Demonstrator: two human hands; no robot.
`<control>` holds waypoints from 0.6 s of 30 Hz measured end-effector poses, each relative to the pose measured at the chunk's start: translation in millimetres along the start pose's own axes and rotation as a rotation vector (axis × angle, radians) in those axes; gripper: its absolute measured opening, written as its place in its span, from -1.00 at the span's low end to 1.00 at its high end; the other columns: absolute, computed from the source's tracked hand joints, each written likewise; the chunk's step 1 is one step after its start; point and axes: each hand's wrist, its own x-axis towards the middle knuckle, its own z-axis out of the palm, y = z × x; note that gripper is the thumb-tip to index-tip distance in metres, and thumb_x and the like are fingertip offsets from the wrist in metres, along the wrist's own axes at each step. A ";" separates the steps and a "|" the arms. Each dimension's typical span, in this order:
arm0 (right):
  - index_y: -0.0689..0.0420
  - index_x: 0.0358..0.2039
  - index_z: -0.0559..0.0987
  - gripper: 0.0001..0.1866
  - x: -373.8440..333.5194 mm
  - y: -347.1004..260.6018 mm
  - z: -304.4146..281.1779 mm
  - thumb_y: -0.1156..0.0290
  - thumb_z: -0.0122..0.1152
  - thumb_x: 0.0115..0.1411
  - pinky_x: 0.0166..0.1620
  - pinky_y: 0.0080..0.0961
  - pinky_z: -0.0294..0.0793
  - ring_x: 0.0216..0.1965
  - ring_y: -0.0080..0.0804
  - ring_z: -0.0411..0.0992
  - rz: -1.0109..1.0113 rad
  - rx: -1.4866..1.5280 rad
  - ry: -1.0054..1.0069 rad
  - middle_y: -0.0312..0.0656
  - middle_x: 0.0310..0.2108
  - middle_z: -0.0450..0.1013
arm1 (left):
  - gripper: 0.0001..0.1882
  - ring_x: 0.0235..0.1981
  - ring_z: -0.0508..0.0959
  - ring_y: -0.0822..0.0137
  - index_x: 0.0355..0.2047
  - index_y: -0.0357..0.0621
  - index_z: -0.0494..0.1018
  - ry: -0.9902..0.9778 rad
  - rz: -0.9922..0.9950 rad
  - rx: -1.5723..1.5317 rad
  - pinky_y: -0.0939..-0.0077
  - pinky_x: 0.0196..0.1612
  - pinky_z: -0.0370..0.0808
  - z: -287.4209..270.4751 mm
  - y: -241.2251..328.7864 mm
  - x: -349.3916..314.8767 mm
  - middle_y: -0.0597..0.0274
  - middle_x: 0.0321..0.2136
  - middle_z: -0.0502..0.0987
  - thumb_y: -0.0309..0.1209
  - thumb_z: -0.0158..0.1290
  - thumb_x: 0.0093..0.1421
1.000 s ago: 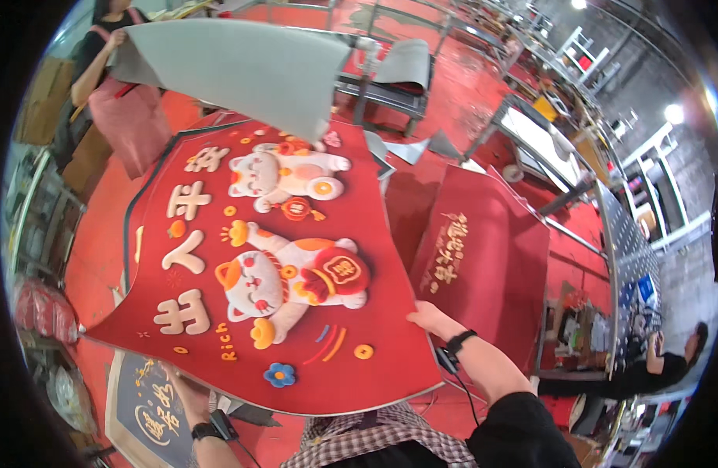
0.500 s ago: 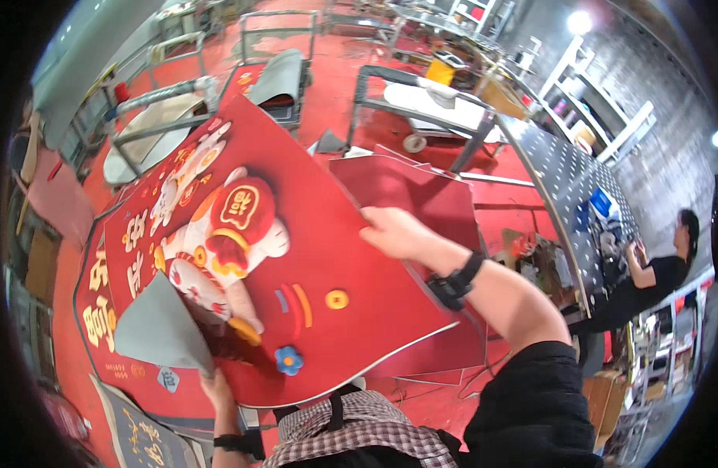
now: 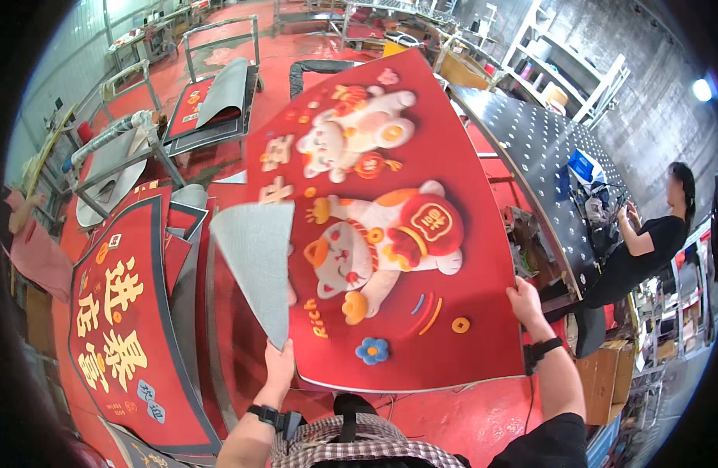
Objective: Sorting and stacking various printed floor mats in a warehouse environment.
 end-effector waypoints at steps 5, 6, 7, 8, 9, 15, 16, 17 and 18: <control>0.08 -0.29 0.43 -0.76 28.4 41.9 57.2 0.29 -0.07 0.03 -0.21 -0.18 0.36 -0.26 -0.02 0.39 0.159 -0.402 0.043 0.00 -0.36 0.43 | -0.67 -0.36 0.50 0.32 -0.12 -0.24 0.29 -0.296 -0.506 -0.257 0.37 -0.33 0.48 30.9 -31.4 49.1 0.15 -0.28 0.46 -0.45 -0.03 0.08; 0.08 -0.30 0.43 -0.76 32.6 34.9 72.3 0.30 -0.08 0.04 -0.22 -0.17 0.38 -0.28 -0.04 0.40 0.114 -0.407 0.044 0.00 -0.37 0.44 | -0.69 -0.34 0.49 0.31 -0.13 -0.23 0.29 -0.308 -0.568 -0.261 0.35 -0.36 0.49 39.6 -36.4 56.4 0.17 -0.27 0.45 -0.42 -0.04 0.10; 0.08 -0.31 0.44 -0.77 37.5 25.7 86.3 0.30 -0.09 0.04 -0.22 -0.18 0.38 -0.28 -0.05 0.41 0.097 -0.431 0.011 0.00 -0.38 0.45 | -0.71 -0.32 0.49 0.30 -0.15 -0.21 0.29 -0.320 -0.629 -0.267 0.33 -0.38 0.50 46.3 -40.5 62.4 0.19 -0.26 0.44 -0.40 -0.05 0.12; 0.08 -0.31 0.45 -0.77 40.6 19.9 94.5 0.30 -0.09 0.04 -0.22 -0.19 0.39 -0.29 -0.06 0.42 0.093 -0.464 -0.017 -0.01 -0.38 0.45 | -0.71 -0.32 0.49 0.30 -0.15 -0.21 0.29 -0.329 -0.628 -0.269 0.33 -0.38 0.50 59.2 -44.1 62.8 0.19 -0.26 0.44 -0.40 -0.05 0.12; 0.07 -0.31 0.46 -0.76 45.2 22.0 101.6 0.31 -0.09 0.03 -0.22 -0.19 0.39 -0.28 -0.05 0.41 0.122 -0.462 -0.037 -0.01 -0.37 0.45 | -0.70 -0.33 0.49 0.29 -0.13 -0.18 0.27 -0.315 -0.645 -0.179 0.31 -0.40 0.50 72.9 -47.8 59.2 0.20 -0.25 0.44 -0.38 -0.05 0.13; 0.19 -0.35 0.43 -0.76 56.3 53.3 119.3 0.37 -0.13 0.02 -0.28 -0.18 0.42 -0.32 -0.08 0.45 0.139 -0.377 -0.105 0.01 -0.36 0.45 | -0.70 -0.33 0.42 0.44 -0.12 -0.06 0.28 -0.708 -0.739 -0.060 0.46 -0.39 0.38 50.3 -71.3 3.8 0.34 -0.32 0.43 -0.28 -0.07 0.14; 0.23 -0.34 0.40 -0.77 68.9 36.1 139.3 0.42 -0.12 -0.01 -0.28 -0.20 0.42 -0.34 -0.04 0.44 0.080 -0.294 -0.096 0.03 -0.38 0.45 | -0.76 -0.48 0.41 0.36 -0.21 -0.07 0.32 -0.994 -0.341 -0.022 0.48 -0.49 0.36 4.5 -139.9 7.9 0.30 -0.47 0.42 -0.39 -0.05 0.08; 0.25 -0.32 0.39 -0.76 54.2 102.7 133.5 0.42 -0.10 -0.02 -0.26 -0.21 0.41 -0.33 -0.03 0.43 0.127 -0.306 -0.052 0.05 -0.38 0.44 | -0.81 -0.61 0.36 0.40 -0.25 -0.04 0.34 -1.045 -0.855 -0.292 0.55 -0.62 0.30 30.4 -76.6 -15.5 0.31 -0.57 0.36 -0.45 -0.08 0.08; 0.26 -0.31 0.38 -0.74 57.3 98.7 139.1 0.41 -0.07 -0.02 -0.25 -0.22 0.40 -0.31 -0.02 0.42 0.010 -0.260 -0.040 0.07 -0.39 0.43 | -0.80 -0.70 0.33 0.41 -0.24 -0.06 0.31 -0.919 -1.335 -0.558 0.58 -0.68 0.29 -2.2 -134.7 -11.9 0.28 -0.62 0.34 -0.48 -0.11 0.09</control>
